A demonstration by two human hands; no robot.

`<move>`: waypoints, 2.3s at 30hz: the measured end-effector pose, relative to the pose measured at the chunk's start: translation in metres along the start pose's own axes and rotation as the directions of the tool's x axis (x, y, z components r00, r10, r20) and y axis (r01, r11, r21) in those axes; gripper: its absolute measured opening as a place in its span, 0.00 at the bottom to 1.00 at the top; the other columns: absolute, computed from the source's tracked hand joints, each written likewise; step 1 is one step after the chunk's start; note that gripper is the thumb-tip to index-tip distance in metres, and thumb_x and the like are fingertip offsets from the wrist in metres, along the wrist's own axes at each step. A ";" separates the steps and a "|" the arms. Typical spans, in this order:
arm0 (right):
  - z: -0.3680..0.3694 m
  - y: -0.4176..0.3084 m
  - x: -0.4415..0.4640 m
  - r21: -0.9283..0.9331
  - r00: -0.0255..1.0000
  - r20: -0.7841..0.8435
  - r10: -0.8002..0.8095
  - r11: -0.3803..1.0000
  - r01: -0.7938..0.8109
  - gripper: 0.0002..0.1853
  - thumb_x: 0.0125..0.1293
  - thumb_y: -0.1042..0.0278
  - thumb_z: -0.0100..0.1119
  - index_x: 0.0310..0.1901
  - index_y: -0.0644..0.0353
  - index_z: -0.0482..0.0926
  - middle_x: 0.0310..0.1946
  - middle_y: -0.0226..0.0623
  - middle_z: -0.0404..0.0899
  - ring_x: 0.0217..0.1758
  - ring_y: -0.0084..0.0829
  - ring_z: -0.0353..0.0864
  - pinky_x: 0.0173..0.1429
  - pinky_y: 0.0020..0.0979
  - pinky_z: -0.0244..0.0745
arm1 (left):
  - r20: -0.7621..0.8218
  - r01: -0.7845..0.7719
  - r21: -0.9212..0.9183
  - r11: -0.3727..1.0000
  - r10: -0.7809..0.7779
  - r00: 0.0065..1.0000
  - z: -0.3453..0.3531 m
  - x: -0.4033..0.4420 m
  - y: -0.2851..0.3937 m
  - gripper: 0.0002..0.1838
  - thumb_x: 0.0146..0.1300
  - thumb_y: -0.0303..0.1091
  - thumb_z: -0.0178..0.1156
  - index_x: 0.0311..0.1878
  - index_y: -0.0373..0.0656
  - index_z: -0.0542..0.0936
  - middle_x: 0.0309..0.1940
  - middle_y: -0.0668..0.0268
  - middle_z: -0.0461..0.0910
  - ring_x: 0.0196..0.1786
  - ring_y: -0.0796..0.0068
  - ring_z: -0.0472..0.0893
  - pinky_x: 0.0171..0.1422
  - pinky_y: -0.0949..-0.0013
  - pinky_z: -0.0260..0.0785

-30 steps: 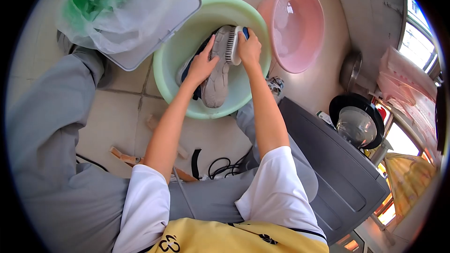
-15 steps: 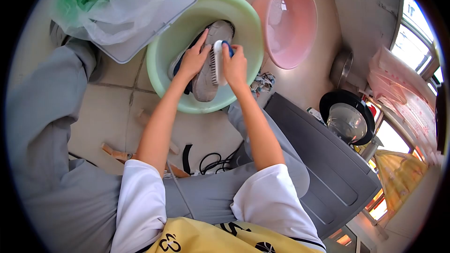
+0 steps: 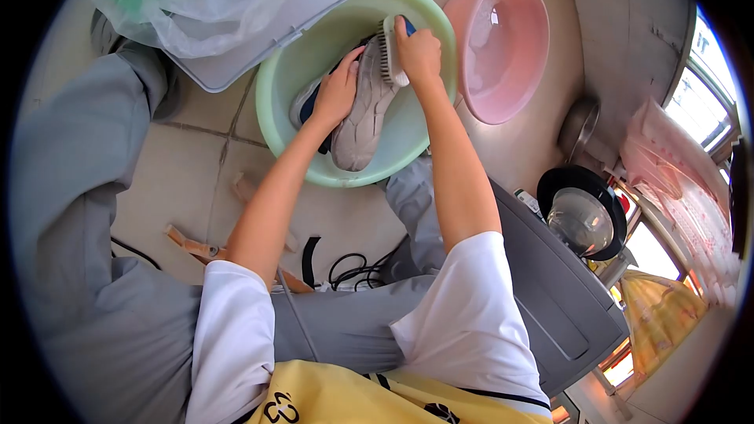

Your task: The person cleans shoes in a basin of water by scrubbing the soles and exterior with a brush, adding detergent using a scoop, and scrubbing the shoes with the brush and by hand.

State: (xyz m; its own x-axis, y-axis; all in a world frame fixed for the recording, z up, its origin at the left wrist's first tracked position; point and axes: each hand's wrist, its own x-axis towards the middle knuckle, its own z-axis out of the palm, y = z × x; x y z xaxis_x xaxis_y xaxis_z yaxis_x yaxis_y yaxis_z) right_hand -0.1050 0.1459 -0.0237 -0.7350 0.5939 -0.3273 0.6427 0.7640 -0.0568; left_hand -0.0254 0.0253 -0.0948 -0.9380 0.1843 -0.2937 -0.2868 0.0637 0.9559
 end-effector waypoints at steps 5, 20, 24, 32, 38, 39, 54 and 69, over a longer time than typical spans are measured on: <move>0.002 0.007 -0.043 -0.020 0.992 0.056 -0.113 0.993 0.114 0.34 0.57 0.38 0.49 0.34 0.73 0.77 0.32 0.65 0.75 0.41 0.58 0.76 0.46 0.45 0.71 | 0.082 0.189 -0.026 0.982 -0.186 0.979 -0.003 -0.009 0.005 0.16 0.66 0.33 0.42 0.56 0.47 0.71 0.48 0.51 0.75 0.53 0.53 0.73 0.56 0.62 0.63; 0.014 0.035 -0.080 0.066 0.998 0.059 0.025 0.997 -0.029 0.37 0.56 0.37 0.50 0.28 0.77 0.77 0.26 0.64 0.75 0.37 0.57 0.77 0.44 0.44 0.70 | -0.093 0.147 0.080 0.986 -0.139 0.986 0.007 -0.013 -0.022 0.12 0.63 0.36 0.49 0.42 0.39 0.75 0.32 0.47 0.78 0.37 0.45 0.76 0.43 0.53 0.66; 0.014 0.032 -0.041 0.029 0.997 0.055 0.047 0.998 -0.049 0.39 0.56 0.36 0.48 0.32 0.79 0.77 0.30 0.65 0.76 0.40 0.57 0.77 0.47 0.43 0.69 | -0.048 0.160 0.153 0.975 -0.154 0.987 0.006 -0.015 -0.016 0.11 0.63 0.35 0.49 0.39 0.39 0.76 0.31 0.46 0.77 0.37 0.44 0.76 0.43 0.53 0.67; 0.023 0.061 0.003 0.160 0.948 0.124 0.292 0.937 -0.310 0.40 0.57 0.35 0.45 0.38 0.79 0.75 0.41 0.67 0.73 0.48 0.57 0.73 0.55 0.43 0.66 | -0.020 0.196 0.058 0.979 -0.195 0.981 0.007 -0.017 -0.015 0.10 0.61 0.35 0.51 0.38 0.39 0.77 0.30 0.47 0.77 0.36 0.46 0.76 0.40 0.53 0.67; 0.019 0.067 -0.050 0.156 0.964 0.215 0.154 0.969 -0.189 0.39 0.60 0.37 0.43 0.39 0.81 0.73 0.40 0.71 0.72 0.49 0.62 0.71 0.55 0.44 0.65 | -0.106 0.176 0.077 0.981 -0.168 0.980 0.012 -0.015 -0.024 0.09 0.60 0.33 0.51 0.37 0.38 0.77 0.32 0.49 0.78 0.37 0.48 0.76 0.42 0.56 0.67; 0.021 0.071 -0.069 0.149 0.984 0.125 0.124 0.979 -0.142 0.39 0.59 0.37 0.45 0.33 0.80 0.74 0.31 0.66 0.74 0.37 0.54 0.76 0.44 0.42 0.69 | -0.100 0.172 0.093 0.981 -0.163 0.982 0.012 -0.014 -0.025 0.09 0.60 0.32 0.51 0.37 0.37 0.77 0.33 0.50 0.78 0.39 0.49 0.76 0.43 0.57 0.67; 0.043 0.084 -0.057 0.266 0.974 0.043 0.221 0.938 -0.224 0.38 0.56 0.36 0.50 0.23 0.78 0.74 0.16 0.48 0.73 0.15 0.37 0.75 0.18 0.37 0.67 | -0.082 0.123 0.073 0.990 -0.117 0.990 0.011 -0.013 -0.022 0.10 0.60 0.32 0.51 0.38 0.37 0.77 0.33 0.49 0.78 0.39 0.47 0.76 0.44 0.56 0.67; 0.011 0.054 -0.030 0.275 0.959 0.149 0.240 0.922 -0.273 0.40 0.53 0.36 0.50 0.27 0.82 0.73 0.21 0.53 0.76 0.15 0.38 0.75 0.22 0.36 0.71 | -0.121 0.106 0.056 0.993 -0.099 0.988 0.015 -0.005 -0.021 0.10 0.60 0.33 0.51 0.37 0.37 0.77 0.32 0.48 0.77 0.38 0.47 0.76 0.43 0.55 0.66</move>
State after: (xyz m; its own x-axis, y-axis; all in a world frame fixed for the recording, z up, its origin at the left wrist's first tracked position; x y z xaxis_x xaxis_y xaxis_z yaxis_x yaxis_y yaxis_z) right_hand -0.0456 0.1669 -0.0278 -0.5187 0.7156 -0.4679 0.8527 0.4730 -0.2219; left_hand -0.0123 0.0375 -0.1131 -0.9218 0.0571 -0.3835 -0.3732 0.1374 0.9175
